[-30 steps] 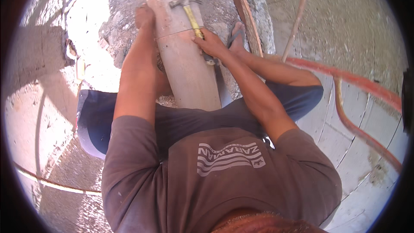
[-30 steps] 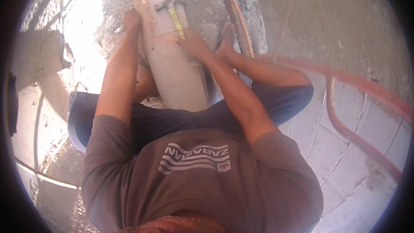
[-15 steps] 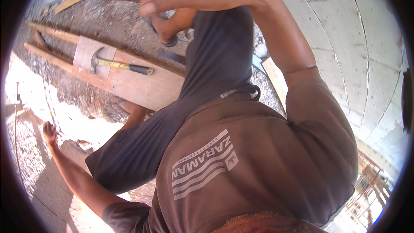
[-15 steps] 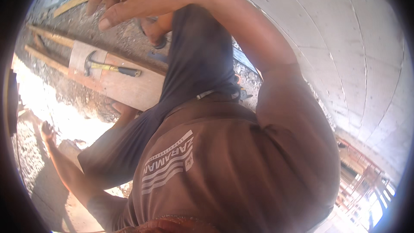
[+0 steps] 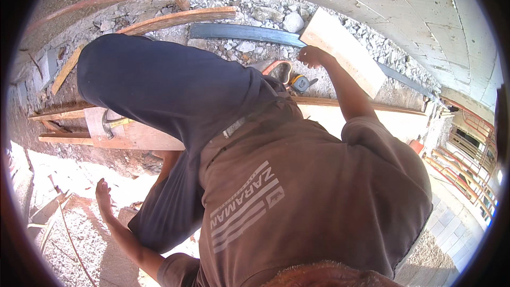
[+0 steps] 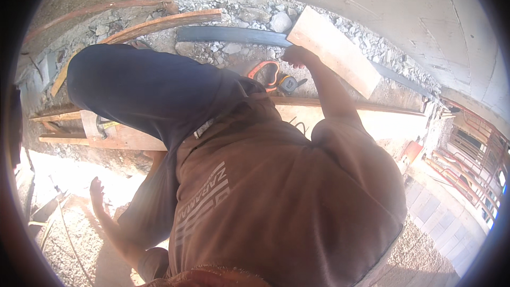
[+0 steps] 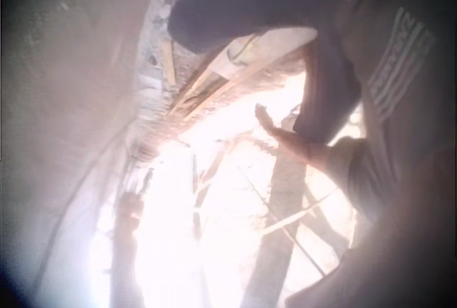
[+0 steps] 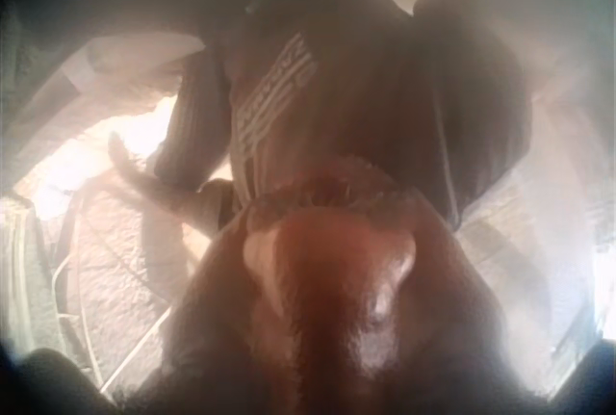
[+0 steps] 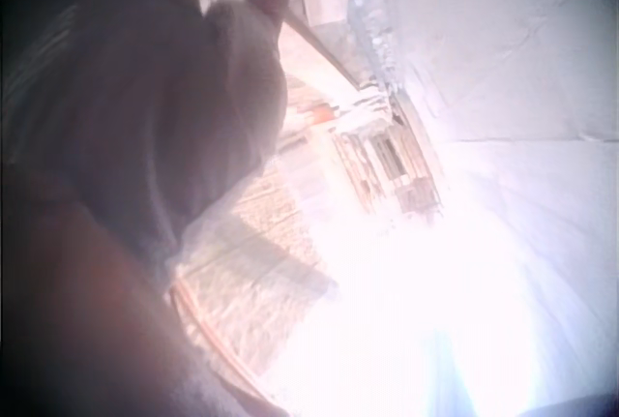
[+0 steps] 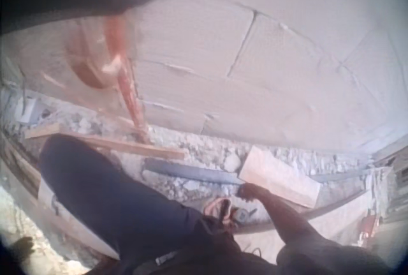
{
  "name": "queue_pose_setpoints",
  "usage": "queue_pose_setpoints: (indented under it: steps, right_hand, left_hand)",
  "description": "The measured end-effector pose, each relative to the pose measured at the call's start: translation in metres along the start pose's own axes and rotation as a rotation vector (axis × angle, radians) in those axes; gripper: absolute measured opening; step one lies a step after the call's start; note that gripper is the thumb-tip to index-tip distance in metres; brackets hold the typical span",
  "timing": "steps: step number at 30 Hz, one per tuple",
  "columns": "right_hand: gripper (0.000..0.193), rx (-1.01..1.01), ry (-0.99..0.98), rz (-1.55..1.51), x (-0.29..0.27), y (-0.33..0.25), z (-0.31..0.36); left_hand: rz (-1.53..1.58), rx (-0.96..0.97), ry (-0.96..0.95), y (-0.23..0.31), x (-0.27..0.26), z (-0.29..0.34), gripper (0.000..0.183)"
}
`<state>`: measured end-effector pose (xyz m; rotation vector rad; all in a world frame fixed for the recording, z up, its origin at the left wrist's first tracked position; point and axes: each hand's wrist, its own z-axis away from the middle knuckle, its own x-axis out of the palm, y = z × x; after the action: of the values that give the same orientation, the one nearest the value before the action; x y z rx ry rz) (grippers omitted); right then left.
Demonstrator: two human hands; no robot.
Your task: The person cuts a wooden plank with a hand saw, then uses a hammer to drive nails into the plank to join it with other pieces. The person repositions the wood and continues nailing to assemble a wooden frame on the ground.
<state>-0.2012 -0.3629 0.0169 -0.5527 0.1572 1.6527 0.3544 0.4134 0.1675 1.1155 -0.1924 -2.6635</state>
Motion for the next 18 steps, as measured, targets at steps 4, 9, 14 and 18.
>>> queue_pose_setpoints:
  steps: [4, 9, 14, 18]
  right_hand:
    - [0.042, 0.119, 0.009, 0.126, 0.050, 0.082, -0.010]
    - [0.085, 0.058, 0.114, 0.244, 0.120, 0.108, -0.024]
    - [0.102, 0.046, 0.269, 0.259, 0.145, 0.090, -0.033]
    - [0.084, 0.227, 0.106, 0.671, 0.114, 0.061, -0.027]
  left_hand:
    - [-0.093, 0.009, -0.034, 0.030, 0.000, -0.011, 0.057]
    - [-0.119, 0.054, -0.026, 0.031, -0.011, -0.023, 0.059]
    - [-0.115, 0.147, 0.008, 0.033, -0.011, -0.022, 0.053]
    - [-0.137, 0.309, 0.144, 0.027, -0.007, -0.009, 0.049]
